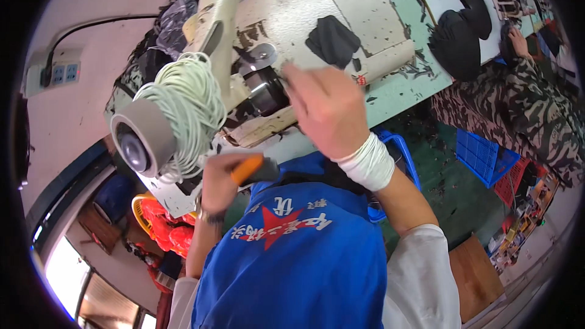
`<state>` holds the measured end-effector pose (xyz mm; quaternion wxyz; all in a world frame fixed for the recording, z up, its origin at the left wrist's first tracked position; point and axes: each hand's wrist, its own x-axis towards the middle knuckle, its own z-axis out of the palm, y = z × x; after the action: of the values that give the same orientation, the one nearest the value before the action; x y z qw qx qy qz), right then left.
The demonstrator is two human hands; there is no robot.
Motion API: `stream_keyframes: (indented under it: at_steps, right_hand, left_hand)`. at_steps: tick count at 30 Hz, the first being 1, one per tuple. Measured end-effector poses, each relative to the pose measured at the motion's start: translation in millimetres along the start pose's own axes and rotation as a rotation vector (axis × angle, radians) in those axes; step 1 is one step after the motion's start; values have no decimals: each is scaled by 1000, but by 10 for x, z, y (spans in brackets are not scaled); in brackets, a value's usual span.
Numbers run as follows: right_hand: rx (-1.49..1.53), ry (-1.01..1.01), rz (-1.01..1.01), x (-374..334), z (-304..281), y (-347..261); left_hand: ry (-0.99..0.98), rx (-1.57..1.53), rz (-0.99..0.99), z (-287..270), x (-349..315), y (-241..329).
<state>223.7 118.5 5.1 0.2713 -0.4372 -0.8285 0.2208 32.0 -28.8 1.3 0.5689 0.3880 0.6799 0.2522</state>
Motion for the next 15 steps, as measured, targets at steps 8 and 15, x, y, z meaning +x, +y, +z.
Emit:
stream_keyframes:
  at_steps: [8, 15]
  right_hand:
    - [-148, 182, -145, -146, -21, 266]
    - [186, -107, -107, -259, 9, -33]
  left_hand:
    - [-416, -244, 25, 118, -420, 84]
    - [-180, -192, 38, -119, 198, -189]
